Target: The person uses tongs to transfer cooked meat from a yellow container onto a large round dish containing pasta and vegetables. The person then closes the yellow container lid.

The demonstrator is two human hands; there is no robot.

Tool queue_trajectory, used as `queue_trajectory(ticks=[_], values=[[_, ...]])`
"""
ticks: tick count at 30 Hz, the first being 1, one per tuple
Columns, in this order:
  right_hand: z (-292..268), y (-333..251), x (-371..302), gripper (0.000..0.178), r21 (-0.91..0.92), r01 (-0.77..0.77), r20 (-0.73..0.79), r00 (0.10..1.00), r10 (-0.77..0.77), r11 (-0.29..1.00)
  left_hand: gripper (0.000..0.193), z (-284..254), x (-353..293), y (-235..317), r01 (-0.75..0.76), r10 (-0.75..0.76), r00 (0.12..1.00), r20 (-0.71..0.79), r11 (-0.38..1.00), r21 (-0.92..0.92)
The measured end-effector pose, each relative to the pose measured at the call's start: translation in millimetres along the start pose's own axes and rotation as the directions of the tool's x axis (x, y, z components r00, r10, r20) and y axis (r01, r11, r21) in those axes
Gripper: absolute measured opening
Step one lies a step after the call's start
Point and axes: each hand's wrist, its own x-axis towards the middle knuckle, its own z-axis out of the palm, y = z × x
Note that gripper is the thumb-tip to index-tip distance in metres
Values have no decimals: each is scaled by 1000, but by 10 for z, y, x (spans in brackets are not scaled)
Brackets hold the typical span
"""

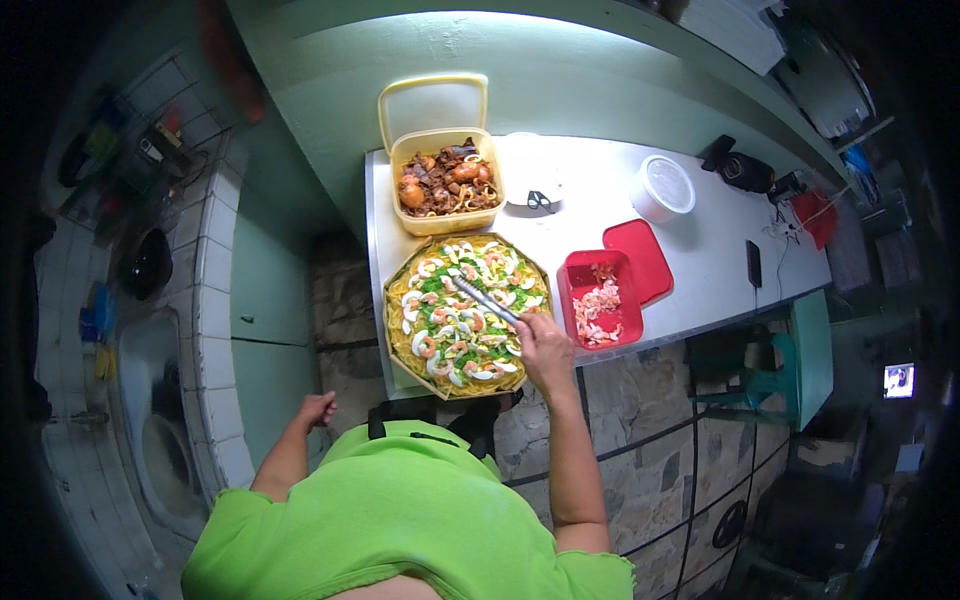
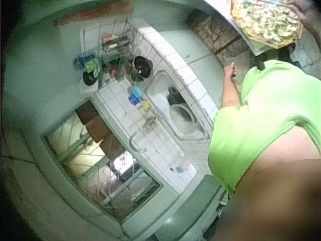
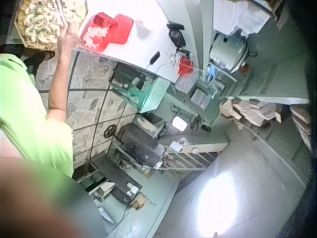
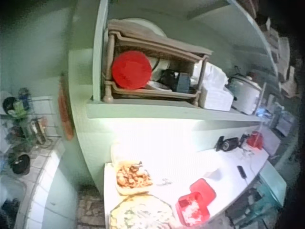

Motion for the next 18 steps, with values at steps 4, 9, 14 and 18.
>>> queue_trajectory(ticks=[4,9,14,18], values=[[-545,464,28,23,33,-73,-318,945,80,997,40,-21,28,15,16,-15,1000,-13,1000,16],[-1007,1122,-62,24,-311,-366,-347,903,254,877,39,-29,8,68,47,-44,998,-42,995,83],[-1040,1314,-130,24,-468,-471,-255,882,396,748,38,-29,7,187,18,-16,1000,-15,995,101],[-1008,1313,-142,25,-525,-481,-277,877,394,702,38,-27,-9,276,0,1,1000,-11,998,63]])
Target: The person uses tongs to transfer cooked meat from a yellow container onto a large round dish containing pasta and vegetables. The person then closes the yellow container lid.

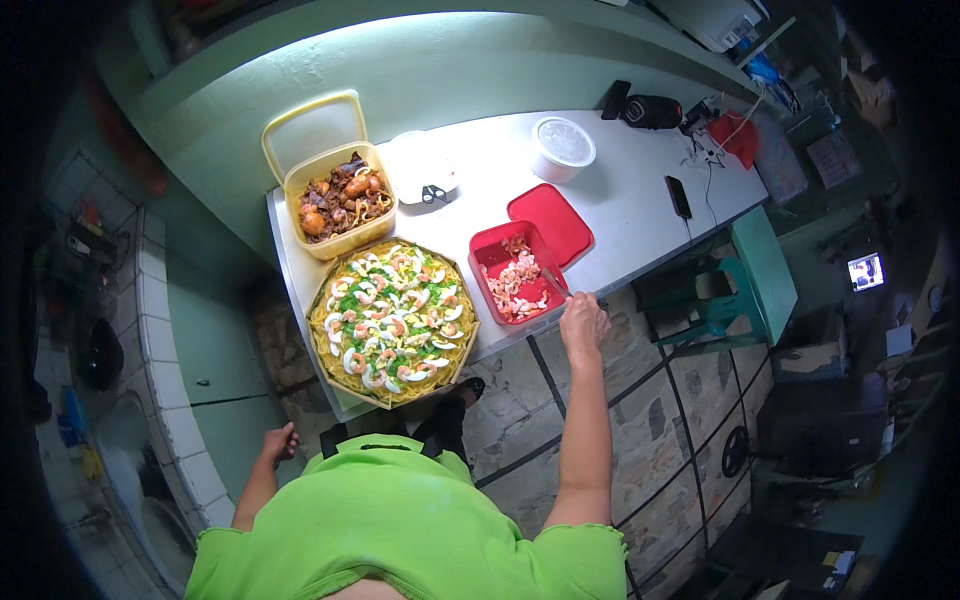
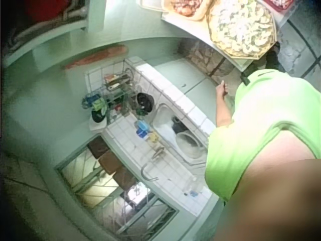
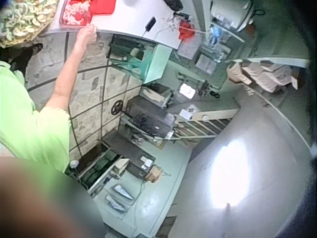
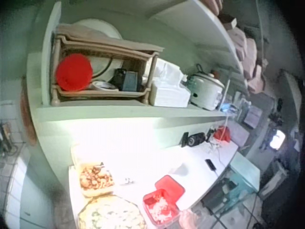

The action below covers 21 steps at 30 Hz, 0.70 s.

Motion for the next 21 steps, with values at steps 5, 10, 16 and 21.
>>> queue_trajectory(ticks=[5,10,16,21], values=[[98,-34,21,22,-38,56,-29,998,-57,998,38,29,-10,78,-9,10,1000,-11,999,50],[154,-22,36,21,8,121,-67,990,-121,993,39,32,-14,74,-6,7,1000,-16,997,71],[255,-58,93,18,-103,352,-143,920,-364,930,38,10,-8,61,-10,11,1000,-15,996,86],[226,-51,139,16,-123,396,-158,897,-412,910,38,2,-14,77,0,1,1000,-12,998,62]])
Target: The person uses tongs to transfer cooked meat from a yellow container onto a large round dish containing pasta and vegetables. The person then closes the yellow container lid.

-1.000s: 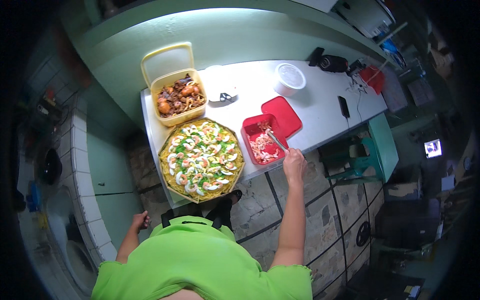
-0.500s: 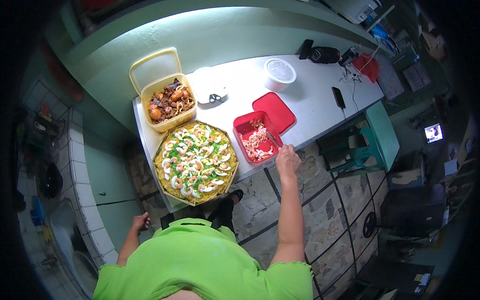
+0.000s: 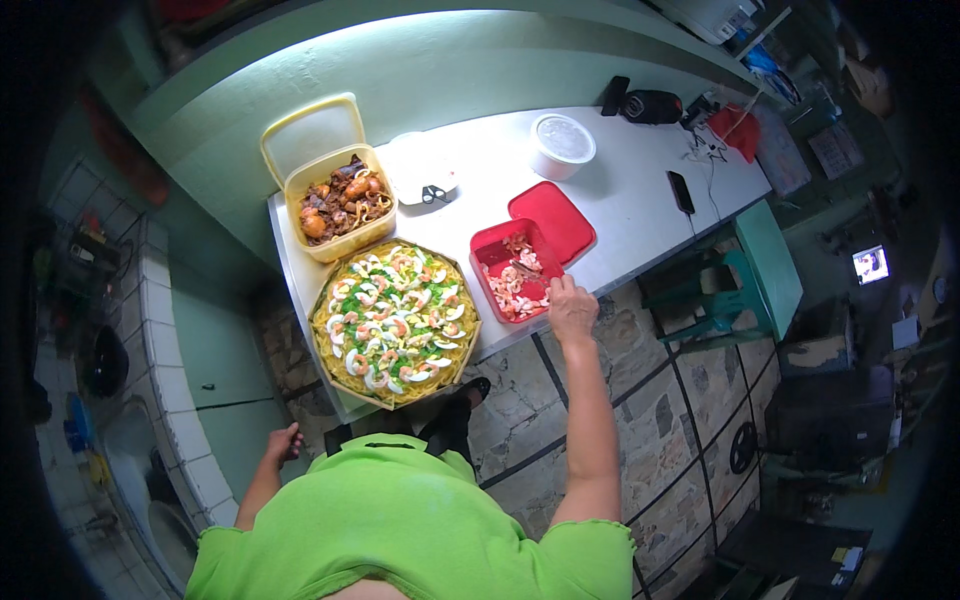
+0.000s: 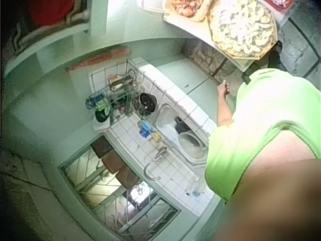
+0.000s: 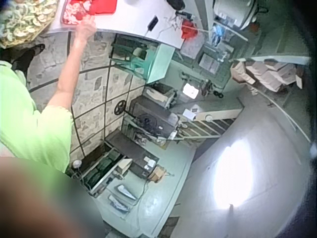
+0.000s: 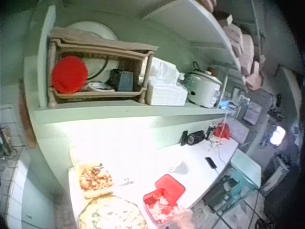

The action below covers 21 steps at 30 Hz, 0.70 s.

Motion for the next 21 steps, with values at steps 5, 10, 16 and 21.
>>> queue_trajectory(ticks=[5,10,16,21], values=[[-332,78,-91,16,176,-125,-78,987,141,976,39,17,-36,-35,-15,15,1000,19,1000,-27],[-643,-120,-277,17,534,-87,-116,978,174,841,40,20,-26,-128,-21,22,1000,18,999,-45],[-690,-719,-721,16,805,-201,142,979,148,559,39,42,18,-215,12,-12,1000,14,999,-53],[-587,-1025,-933,17,796,-327,331,940,87,510,38,41,66,-226,-5,5,1000,14,999,-39]])
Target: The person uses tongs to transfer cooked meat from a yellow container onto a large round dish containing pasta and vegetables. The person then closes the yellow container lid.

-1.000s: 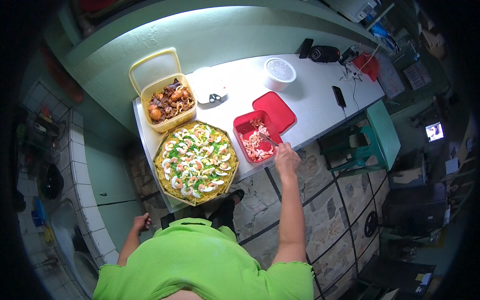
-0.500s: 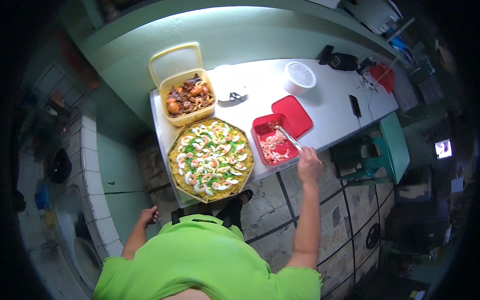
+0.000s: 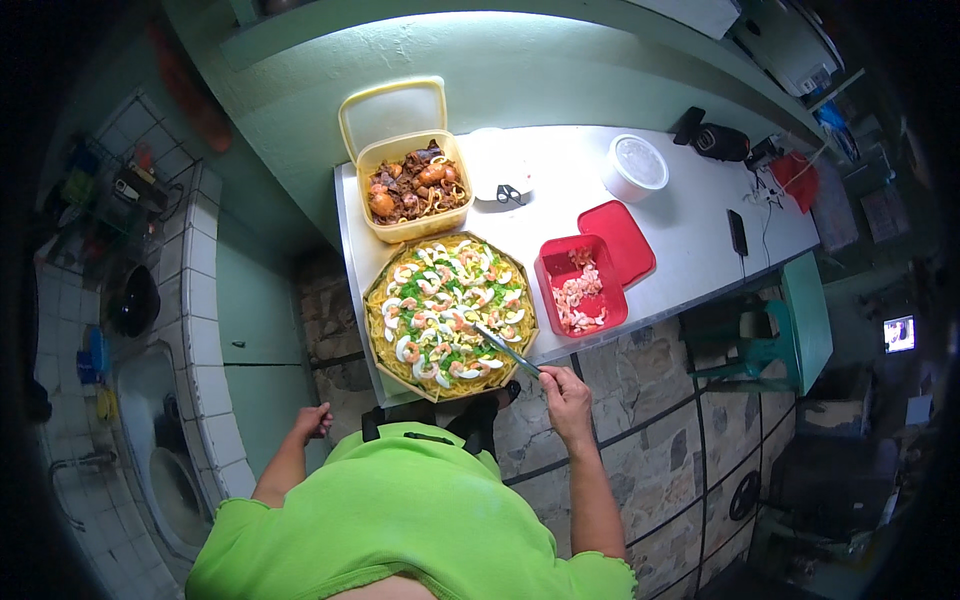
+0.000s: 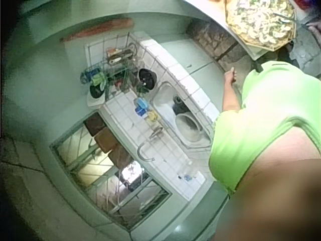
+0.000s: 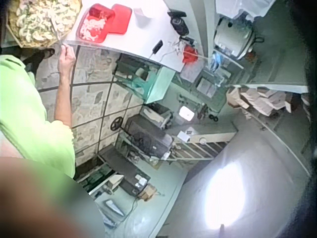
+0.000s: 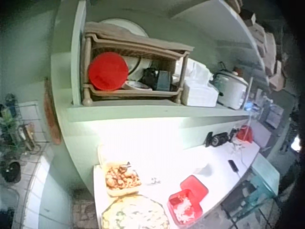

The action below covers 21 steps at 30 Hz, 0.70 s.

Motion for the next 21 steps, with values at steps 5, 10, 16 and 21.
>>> queue_trajectory(ticks=[5,10,16,21], values=[[-68,56,-9,19,-32,1,-101,995,-4,999,39,-35,57,8,-31,31,999,17,999,-11],[-334,81,-2,19,-101,-26,-191,981,6,995,41,-72,39,-22,19,-19,1000,-11,1000,6],[-40,72,-48,19,0,-17,-81,997,17,1000,41,18,-12,-90,18,-18,1000,-18,1000,-17],[462,38,22,19,17,-9,31,999,8,1000,40,56,49,-102,-31,31,1000,-6,999,-12]])
